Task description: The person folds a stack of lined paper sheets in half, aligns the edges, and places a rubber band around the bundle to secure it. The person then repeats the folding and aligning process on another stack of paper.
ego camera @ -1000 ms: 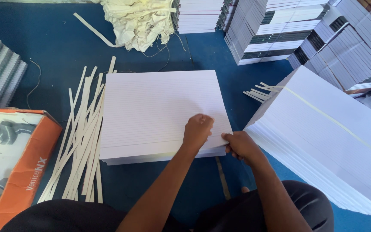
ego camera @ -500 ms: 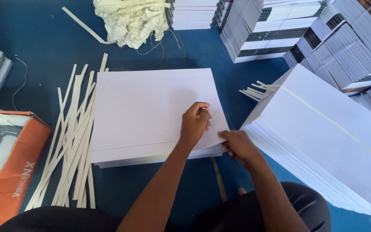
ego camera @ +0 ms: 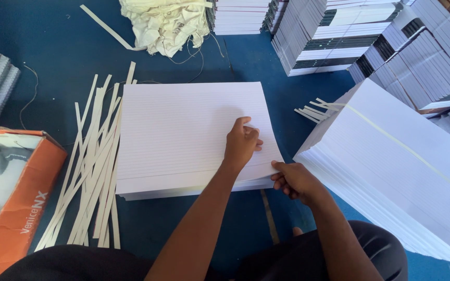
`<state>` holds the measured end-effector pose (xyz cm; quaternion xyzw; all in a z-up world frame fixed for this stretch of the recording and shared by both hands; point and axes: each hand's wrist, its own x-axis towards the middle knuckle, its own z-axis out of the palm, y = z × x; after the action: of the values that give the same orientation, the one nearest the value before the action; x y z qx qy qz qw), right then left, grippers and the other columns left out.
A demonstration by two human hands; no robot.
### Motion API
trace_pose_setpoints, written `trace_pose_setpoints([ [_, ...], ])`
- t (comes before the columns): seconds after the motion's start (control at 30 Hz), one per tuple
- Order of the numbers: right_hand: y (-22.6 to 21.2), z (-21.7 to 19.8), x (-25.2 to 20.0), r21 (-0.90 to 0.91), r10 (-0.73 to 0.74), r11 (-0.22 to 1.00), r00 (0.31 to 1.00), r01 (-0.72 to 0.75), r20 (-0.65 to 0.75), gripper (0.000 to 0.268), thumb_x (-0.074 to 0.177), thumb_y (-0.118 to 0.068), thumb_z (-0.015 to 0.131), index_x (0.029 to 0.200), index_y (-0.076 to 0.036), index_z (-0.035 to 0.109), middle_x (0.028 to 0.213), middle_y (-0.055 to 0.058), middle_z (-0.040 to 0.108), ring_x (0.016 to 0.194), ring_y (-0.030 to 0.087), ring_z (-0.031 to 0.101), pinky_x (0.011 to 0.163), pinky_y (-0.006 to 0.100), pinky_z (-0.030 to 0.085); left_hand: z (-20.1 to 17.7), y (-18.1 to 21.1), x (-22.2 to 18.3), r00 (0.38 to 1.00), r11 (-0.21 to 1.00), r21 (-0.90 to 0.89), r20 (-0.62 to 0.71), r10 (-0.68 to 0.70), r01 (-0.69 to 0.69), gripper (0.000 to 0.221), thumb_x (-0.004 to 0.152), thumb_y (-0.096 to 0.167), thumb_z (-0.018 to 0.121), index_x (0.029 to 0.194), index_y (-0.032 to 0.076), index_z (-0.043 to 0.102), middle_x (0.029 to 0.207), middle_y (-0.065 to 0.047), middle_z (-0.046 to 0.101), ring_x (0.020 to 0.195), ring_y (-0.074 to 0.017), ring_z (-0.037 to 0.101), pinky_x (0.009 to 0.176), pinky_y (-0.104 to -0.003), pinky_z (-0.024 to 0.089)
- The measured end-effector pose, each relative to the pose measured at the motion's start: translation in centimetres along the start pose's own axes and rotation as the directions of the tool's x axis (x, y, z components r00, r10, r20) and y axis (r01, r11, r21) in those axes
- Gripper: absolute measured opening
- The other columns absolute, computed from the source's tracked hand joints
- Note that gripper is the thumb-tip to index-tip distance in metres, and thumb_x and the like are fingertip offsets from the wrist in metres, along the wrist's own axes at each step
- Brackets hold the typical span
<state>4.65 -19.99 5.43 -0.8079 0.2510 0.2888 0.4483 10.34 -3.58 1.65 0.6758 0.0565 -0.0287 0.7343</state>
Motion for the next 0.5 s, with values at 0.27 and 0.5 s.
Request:
trace_pose_setpoints([
  [0.27, 0.1, -0.8, 0.0, -0.033, -0.018, 0.999, 1.000, 0.018, -0.024, 0.046, 0.101, -0.041, 0.054, 0.081, -0.002, 0.068, 0.052, 0.003, 0.057, 0.037, 0.012, 0.042, 0.036, 0.028, 0.029, 0.1, -1.2, -1.3, 0.964, 0.961, 0.074, 0.001, 0.267, -0.266, 0.049, 0.094, 0.012, 0.060, 0.140, -0.002, 0.050, 0.104, -0.015, 0.069, 0.081, -0.0191, 0.072, 0.068, -0.030, 0.060],
  [0.5, -1.6, -0.5, -0.9, -0.348, -0.091, 0.937, 0.988, 0.043, -0.122, 0.054, 0.099, -0.042, 0.056, 0.060, -0.006, 0.066, 0.044, 0.004, 0.055, 0.034, 0.016, 0.045, 0.036, 0.029, 0.034, -0.5, -1.0, -1.3, 0.977, 0.972, -0.097, -0.043, 0.209, -0.212, 0.036, 0.093, 0.012, 0.059, 0.127, 0.000, 0.059, 0.087, -0.011, 0.072, 0.077, -0.0174, 0.071, 0.064, -0.029, 0.059],
])
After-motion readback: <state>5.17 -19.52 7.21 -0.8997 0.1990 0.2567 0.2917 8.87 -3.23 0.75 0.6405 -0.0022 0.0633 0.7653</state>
